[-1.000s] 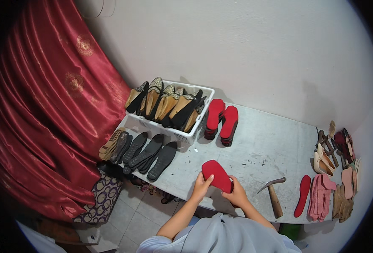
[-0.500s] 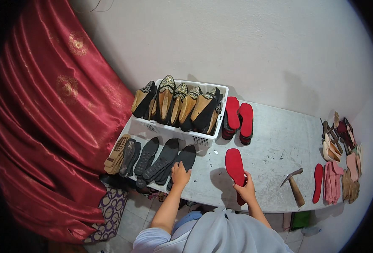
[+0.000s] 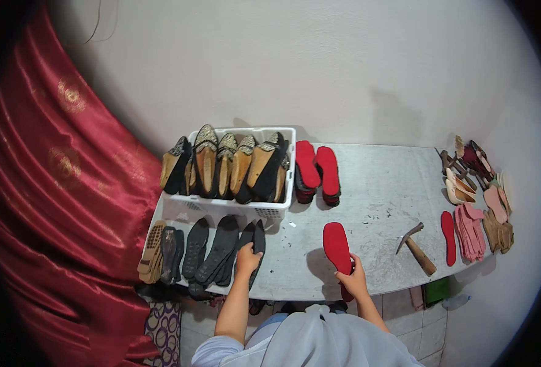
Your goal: The person attaches soles to shoes by hand, then hammers them into place with a hammer.
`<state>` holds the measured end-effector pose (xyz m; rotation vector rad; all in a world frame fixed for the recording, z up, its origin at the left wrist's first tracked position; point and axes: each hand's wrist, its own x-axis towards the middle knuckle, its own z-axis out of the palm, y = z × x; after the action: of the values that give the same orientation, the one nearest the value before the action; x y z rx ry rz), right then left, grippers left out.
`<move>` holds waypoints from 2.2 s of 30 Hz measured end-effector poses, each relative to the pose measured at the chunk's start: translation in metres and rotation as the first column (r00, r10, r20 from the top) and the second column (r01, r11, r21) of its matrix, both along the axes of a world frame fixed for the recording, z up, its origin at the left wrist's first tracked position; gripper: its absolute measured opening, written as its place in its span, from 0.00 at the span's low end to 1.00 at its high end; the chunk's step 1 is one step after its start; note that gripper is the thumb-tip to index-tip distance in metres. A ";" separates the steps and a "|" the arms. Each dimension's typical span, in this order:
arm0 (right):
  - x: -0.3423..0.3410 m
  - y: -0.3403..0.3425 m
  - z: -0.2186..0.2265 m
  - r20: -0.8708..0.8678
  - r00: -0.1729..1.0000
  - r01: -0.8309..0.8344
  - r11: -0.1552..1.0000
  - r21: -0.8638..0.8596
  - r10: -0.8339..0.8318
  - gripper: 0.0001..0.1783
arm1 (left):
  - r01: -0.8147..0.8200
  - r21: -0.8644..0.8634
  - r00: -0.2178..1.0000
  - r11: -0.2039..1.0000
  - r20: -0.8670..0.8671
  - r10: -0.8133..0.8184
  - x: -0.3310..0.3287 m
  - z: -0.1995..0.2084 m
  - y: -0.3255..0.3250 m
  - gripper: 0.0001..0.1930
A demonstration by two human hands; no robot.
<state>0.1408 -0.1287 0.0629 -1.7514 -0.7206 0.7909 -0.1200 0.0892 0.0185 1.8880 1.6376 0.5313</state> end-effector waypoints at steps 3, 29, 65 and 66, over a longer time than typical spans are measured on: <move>0.008 -0.009 0.007 0.055 0.998 0.043 0.999 -0.023 -0.042 0.41 | 0.121 -0.091 0.944 0.988 0.317 -0.086 0.008 -0.001 -0.005 0.19; 0.204 -0.098 0.120 0.207 0.902 0.196 0.785 0.587 -0.380 0.38 | 0.864 0.114 -0.284 0.490 0.915 0.287 0.355 0.139 -0.144 0.40; 0.112 -0.047 0.113 0.638 0.730 0.203 0.969 0.143 -0.247 0.45 | 0.914 0.073 -0.192 0.398 0.944 0.267 0.327 0.165 -0.114 0.32; 0.111 -0.046 0.113 0.637 0.729 0.213 0.968 0.135 -0.249 0.45 | 0.906 0.097 -0.196 0.412 0.959 0.204 0.328 0.165 -0.114 0.29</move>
<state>0.2517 -0.1744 0.1761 -2.0300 -0.9357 -0.0463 0.2076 -0.0252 0.1839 0.6415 -0.1495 0.4690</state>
